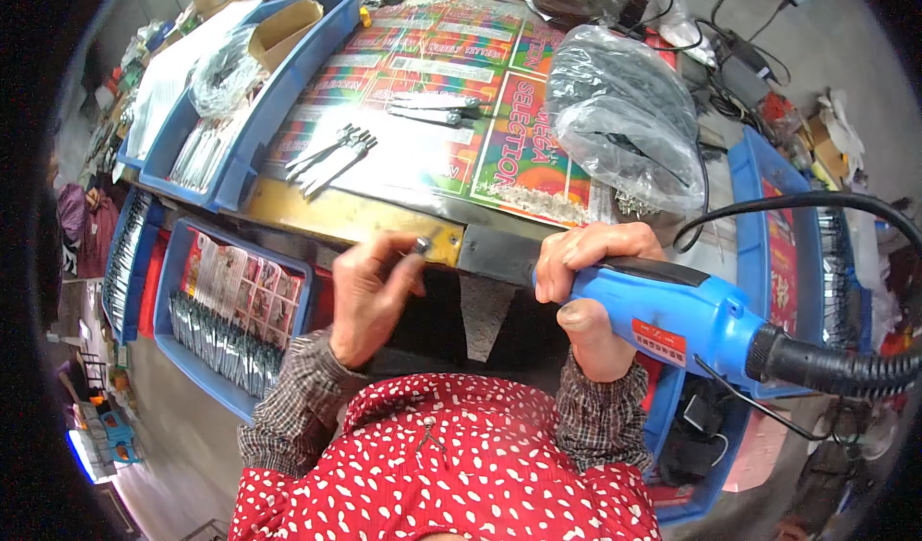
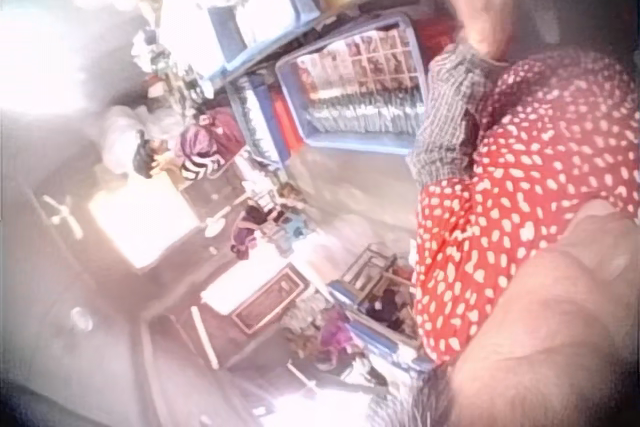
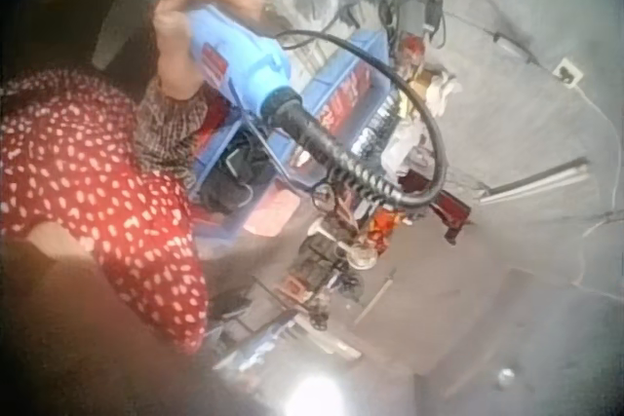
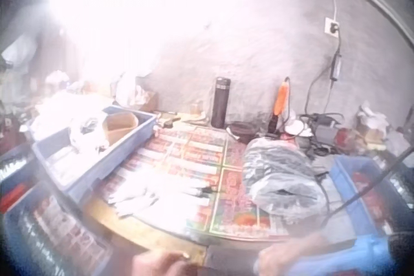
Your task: The person assembles small metal parts and plastic components at a workbench using an electric screwdriver.
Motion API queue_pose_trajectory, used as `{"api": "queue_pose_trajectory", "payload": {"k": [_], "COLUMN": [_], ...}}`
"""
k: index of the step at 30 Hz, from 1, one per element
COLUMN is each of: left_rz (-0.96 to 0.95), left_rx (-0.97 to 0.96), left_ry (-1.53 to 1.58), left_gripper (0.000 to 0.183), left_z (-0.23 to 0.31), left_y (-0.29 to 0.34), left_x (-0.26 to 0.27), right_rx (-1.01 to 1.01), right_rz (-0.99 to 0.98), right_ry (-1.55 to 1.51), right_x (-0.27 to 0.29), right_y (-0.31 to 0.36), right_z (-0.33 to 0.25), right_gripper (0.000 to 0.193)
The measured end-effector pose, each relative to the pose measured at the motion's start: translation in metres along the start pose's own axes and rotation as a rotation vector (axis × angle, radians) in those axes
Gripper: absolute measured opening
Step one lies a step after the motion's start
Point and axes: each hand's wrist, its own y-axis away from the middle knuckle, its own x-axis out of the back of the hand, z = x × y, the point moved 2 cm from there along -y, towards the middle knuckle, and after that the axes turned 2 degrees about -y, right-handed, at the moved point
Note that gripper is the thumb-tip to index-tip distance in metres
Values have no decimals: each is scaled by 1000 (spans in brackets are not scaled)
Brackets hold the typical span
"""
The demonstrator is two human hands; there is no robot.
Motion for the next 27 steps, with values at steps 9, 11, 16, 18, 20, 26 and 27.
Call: {"api": "queue_pose_trajectory", "payload": {"k": [9,11,16,18,20,26,27], "left_rz": [279,274,277,297,228,102,100], "left_rx": [-469,-500,-494,-514,-509,-658,-659], "left_ry": [-937,-980,-1089,-1044,-884,-877,-876], "left_gripper": [11,10,15,15,14,15,15], "left_z": [-31,-33,-28,-25,-20,-8,-11], "left_y": [-64,-72,-90,-106,-121,-159,-165], "left_x": [54,56,55,46,31,-10,-15], "right_rx": [-16,-12,-22,-13,-11,-9,-2], "right_rz": [82,93,171,179,182,168,174], "right_ry": [-34,-41,100,100,94,93,97], "right_x": [4,6,4,5,7,9,10], "right_y": [-1,-1,-5,-5,-7,-9,-9], "right_z": [-2,-2,-1,0,2,0,1], "right_gripper": [38,38,46,46,46,46,46]}}
